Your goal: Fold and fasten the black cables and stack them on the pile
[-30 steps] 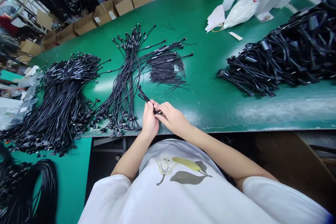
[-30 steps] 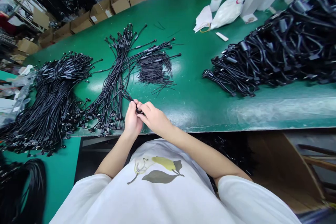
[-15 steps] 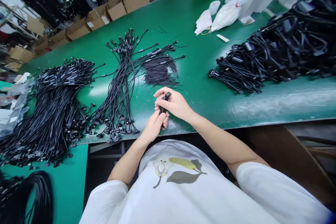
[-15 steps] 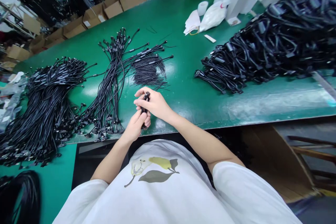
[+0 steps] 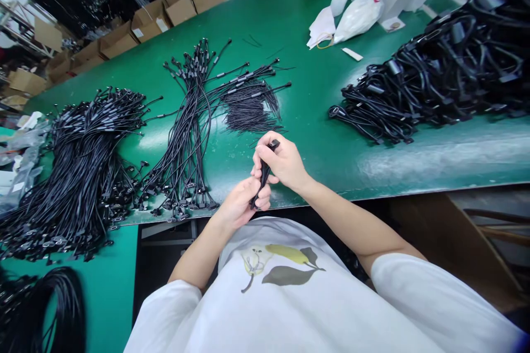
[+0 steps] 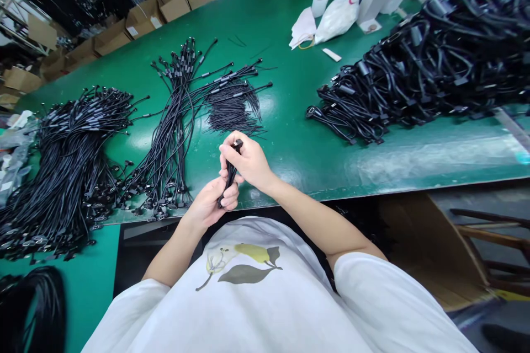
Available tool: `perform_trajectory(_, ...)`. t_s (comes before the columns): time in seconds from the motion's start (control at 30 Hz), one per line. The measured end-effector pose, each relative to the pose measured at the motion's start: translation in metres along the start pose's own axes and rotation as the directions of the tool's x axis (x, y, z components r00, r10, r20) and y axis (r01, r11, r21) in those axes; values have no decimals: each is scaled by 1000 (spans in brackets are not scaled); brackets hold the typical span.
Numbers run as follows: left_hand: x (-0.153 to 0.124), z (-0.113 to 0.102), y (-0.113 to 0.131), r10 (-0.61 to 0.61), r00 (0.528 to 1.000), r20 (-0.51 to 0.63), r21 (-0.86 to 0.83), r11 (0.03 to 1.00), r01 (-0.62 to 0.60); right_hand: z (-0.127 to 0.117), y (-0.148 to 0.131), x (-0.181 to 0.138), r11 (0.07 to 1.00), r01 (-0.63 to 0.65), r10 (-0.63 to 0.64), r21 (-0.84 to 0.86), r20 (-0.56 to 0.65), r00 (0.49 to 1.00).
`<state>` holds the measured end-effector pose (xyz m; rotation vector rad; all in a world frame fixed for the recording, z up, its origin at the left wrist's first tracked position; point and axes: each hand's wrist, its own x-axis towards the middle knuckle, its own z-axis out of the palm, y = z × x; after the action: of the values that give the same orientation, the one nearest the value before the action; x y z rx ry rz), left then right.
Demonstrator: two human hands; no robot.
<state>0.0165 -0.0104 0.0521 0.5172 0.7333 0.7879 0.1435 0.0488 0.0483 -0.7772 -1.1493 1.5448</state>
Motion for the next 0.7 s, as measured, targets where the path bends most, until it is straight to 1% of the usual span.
perform_trajectory(0.07,-2,0,1,-6,1000,29,78,997,4,-1,2,0,1000,-8,8,5,33,999)
perform_trajectory(0.1,-3,0,2,-6,1000,23,125,992,3,-3,3,0,1000,-8,8,-3,51,999)
perform_trajectory(0.17,-3,-3,1,25,999,-29,228,974,-18,-8,3,1,996,43,-39,-75,48,998)
perform_trajectory(0.2,-2,-6,1,57,996,-61,284,958,-37,-13,1,2,983,99,-95,-154,33,995)
perform_trajectory(0.23,-1,-10,0,92,992,-86,348,936,-57,-17,-2,2,949,169,-166,-265,33,986)
perform_trajectory(0.27,0,-14,0,127,987,-98,425,902,-74,-23,-4,1,884,248,-238,-395,75,968)
perform_trajectory(0.3,1,-19,-1,159,983,-92,514,853,-90,-28,-6,-1,786,333,-290,-520,165,943)
perform_trajectory(0.33,2,-24,-1,185,980,-71,613,783,-103,-32,-8,-4,664,415,-300,-622,287,910)
perform_trajectory(0.37,3,-28,-1,201,978,-46,713,692,-109,-36,-8,-8,534,484,-254,-693,415,874)
perform_trajectory(0.4,4,-32,-1,202,979,-18,808,580,-105,-39,-7,-13,412,532,-161,-740,516,841)
perform_trajectory(0.43,4,-34,-1,193,981,9,890,446,-96,-40,-5,-17,304,556,-43,-774,572,819)
perform_trajectory(0.47,3,-35,-3,176,984,35,953,291,-86,-42,-2,-22,215,558,87,-802,585,807)
perform_trajectory(0.5,3,-35,-4,154,986,62,989,122,-81,-42,1,-27,154,547,215,-823,568,794)
perform_trajectory(0.53,3,-35,-6,128,988,89,995,-53,-83,-43,3,-30,126,529,336,-839,538,773)
perform_trajectory(0.57,2,-34,-9,100,988,119,972,-217,-95,-44,5,-33,133,506,437,-852,509,742)
perform_trajectory(0.6,2,-34,-11,73,987,147,928,-355,-112,-45,6,-34,169,477,503,-862,492,711)
perform_trajectory(0.63,2,-33,-12,48,984,173,879,-458,-132,-47,6,-34,220,443,543,-869,486,685)
perform_trajectory(0.67,2,-33,-13,23,980,196,834,-530,-154,-48,6,-34,279,407,559,-870,491,668)
perform_trajectory(0.7,2,-33,-14,5,976,218,798,-577,-175,-50,5,-33,341,372,558,-863,504,659)
